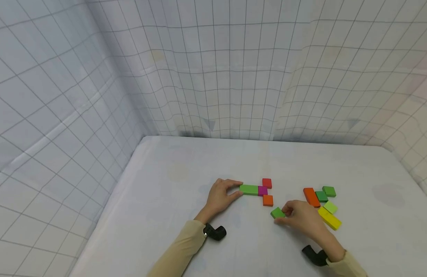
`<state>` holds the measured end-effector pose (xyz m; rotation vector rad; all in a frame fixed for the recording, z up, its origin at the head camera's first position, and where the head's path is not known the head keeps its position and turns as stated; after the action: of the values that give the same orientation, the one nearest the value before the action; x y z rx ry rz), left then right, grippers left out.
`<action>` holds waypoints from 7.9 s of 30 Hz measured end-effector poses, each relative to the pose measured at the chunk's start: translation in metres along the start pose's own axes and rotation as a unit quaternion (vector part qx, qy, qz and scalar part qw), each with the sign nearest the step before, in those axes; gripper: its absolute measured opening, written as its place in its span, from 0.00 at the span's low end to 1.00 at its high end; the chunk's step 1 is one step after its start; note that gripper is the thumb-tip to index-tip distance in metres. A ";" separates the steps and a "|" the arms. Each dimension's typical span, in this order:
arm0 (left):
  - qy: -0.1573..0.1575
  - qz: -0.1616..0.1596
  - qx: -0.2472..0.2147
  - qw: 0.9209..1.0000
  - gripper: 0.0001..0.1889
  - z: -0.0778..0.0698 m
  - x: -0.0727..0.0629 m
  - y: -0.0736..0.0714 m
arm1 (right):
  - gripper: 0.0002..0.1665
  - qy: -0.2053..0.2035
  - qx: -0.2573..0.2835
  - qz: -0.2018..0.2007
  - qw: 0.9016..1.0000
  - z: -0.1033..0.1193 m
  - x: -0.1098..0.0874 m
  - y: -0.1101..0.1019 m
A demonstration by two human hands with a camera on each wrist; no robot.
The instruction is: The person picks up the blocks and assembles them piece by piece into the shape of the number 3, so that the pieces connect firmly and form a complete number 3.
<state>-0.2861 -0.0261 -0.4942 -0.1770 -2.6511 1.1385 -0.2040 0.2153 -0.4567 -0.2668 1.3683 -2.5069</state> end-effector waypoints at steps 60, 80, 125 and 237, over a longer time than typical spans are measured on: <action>-0.009 0.005 0.001 1.000 0.17 0.000 0.001 0.000 | 0.20 -0.034 -0.012 -0.020 0.999 0.016 0.016 0.013; -0.008 0.000 -0.002 1.000 0.17 0.001 0.000 0.000 | 0.22 -0.006 -0.002 -0.002 1.000 0.017 0.011 0.013; 0.003 -0.005 -0.001 1.000 0.18 -0.003 -0.001 0.004 | 0.22 -0.025 0.008 -0.030 0.999 -0.022 -0.004 -0.034; 0.006 -0.004 0.010 1.000 0.18 -0.005 -0.005 0.003 | 0.19 -0.231 -0.140 0.021 0.963 0.046 -0.020 0.022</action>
<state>-0.2801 -0.0214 -0.4938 -0.1697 -2.6269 1.1565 -0.1684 0.1740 -0.4513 -0.8125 1.4924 -2.0270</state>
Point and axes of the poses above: each hand's wrist, its own x-axis towards the middle knuckle, its own y-axis out of the palm, z = x × y, the point moved 5 cm from there along x, towards the middle knuckle, and after that the axes turned 14 degrees about -y, right-handed, at the moved point
